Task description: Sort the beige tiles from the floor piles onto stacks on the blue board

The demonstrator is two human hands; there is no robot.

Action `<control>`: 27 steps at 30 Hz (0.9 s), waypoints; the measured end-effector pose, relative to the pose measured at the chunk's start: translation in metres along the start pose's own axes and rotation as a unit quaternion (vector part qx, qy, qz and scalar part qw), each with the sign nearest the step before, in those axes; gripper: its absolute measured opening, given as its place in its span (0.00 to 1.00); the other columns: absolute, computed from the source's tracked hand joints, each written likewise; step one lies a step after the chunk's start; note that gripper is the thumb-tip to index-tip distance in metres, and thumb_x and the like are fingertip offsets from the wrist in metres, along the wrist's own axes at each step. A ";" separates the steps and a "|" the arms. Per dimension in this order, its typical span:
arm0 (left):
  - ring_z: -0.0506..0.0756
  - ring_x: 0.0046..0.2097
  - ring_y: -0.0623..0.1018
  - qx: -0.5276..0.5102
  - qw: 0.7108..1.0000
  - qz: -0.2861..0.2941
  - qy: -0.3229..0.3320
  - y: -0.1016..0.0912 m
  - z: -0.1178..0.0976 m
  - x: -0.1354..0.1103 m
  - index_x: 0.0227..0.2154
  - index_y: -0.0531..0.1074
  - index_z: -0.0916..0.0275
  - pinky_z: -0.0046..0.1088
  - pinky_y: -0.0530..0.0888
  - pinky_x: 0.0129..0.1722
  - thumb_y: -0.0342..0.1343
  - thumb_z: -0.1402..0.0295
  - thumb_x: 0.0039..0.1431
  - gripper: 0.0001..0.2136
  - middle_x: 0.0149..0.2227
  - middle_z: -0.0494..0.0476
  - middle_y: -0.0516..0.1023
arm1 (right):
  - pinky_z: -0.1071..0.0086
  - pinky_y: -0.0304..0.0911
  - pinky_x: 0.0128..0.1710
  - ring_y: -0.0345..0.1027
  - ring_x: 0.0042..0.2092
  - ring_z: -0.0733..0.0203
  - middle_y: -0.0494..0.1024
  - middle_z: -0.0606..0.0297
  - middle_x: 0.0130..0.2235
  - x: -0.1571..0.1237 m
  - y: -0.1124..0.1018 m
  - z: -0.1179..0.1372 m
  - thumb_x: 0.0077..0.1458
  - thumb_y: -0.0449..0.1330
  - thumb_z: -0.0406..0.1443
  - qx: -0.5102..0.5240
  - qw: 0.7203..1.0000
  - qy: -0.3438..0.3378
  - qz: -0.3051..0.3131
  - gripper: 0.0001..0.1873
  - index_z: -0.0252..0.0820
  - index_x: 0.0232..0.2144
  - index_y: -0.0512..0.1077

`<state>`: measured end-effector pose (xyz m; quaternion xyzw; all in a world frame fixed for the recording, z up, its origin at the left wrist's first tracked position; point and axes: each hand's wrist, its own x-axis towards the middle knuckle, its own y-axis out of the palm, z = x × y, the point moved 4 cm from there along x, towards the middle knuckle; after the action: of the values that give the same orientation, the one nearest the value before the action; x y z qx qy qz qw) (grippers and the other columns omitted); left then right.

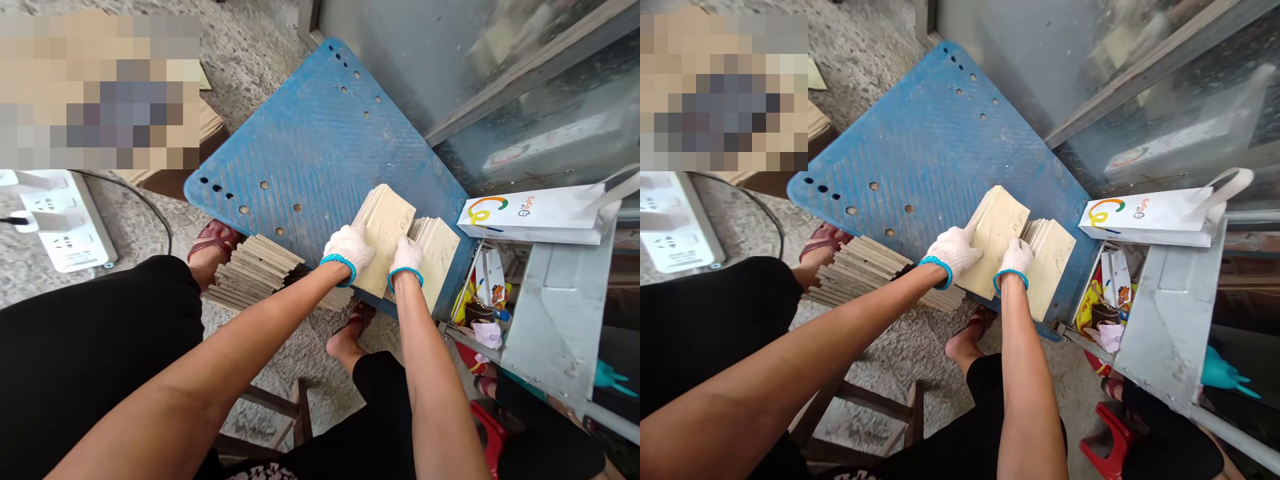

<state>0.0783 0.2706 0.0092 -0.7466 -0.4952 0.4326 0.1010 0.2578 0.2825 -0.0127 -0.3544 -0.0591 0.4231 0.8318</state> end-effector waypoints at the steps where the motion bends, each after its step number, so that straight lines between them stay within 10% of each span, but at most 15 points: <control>1: 0.65 0.46 0.76 0.002 1.000 -0.005 -0.001 0.000 0.000 0.004 0.49 0.69 0.59 0.37 0.75 0.39 0.51 0.57 0.54 0.20 0.46 0.65 0.73 | 0.73 0.58 0.25 0.64 0.28 0.64 0.73 0.66 0.24 0.003 0.002 -0.002 0.50 0.53 0.42 -0.023 1.000 -0.003 -0.007 0.15 0.37 0.25 0.73; 13: 0.65 0.47 0.73 0.024 0.999 -0.017 -0.013 -0.010 -0.003 0.016 0.49 0.71 0.62 0.38 0.74 0.40 0.50 0.58 0.57 0.20 0.48 0.67 0.70 | 0.70 0.60 0.33 0.66 0.35 0.58 0.74 0.65 0.26 0.018 0.015 -0.009 0.48 0.53 0.40 -0.110 0.992 -0.046 -0.037 0.11 0.40 0.26 0.73; 20: 0.62 0.53 0.70 -0.076 0.978 -0.195 -0.023 -0.057 0.023 0.019 0.63 0.58 0.49 0.39 0.69 0.51 0.40 0.54 0.64 0.25 0.56 0.57 0.66 | 0.64 0.62 0.45 0.66 0.41 0.56 0.74 0.60 0.37 0.003 0.013 -0.006 0.48 0.57 0.40 -0.090 0.991 -0.043 -0.092 0.18 0.36 0.40 0.73; 27: 0.63 0.62 0.62 -0.121 0.991 -0.056 -0.009 -0.004 0.038 0.015 0.66 0.52 0.56 0.38 0.63 0.59 0.41 0.49 0.62 0.32 0.65 0.58 0.58 | 0.55 0.54 0.58 0.62 0.54 0.51 0.68 0.50 0.53 -0.029 0.002 0.006 0.53 0.58 0.43 -0.148 0.974 -0.161 -0.052 0.27 0.37 0.54 0.66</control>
<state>0.0498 0.2747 -0.0197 -0.7206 -0.5859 0.3696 0.0291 0.2357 0.2648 -0.0039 -0.3972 -0.2724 0.4178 0.7704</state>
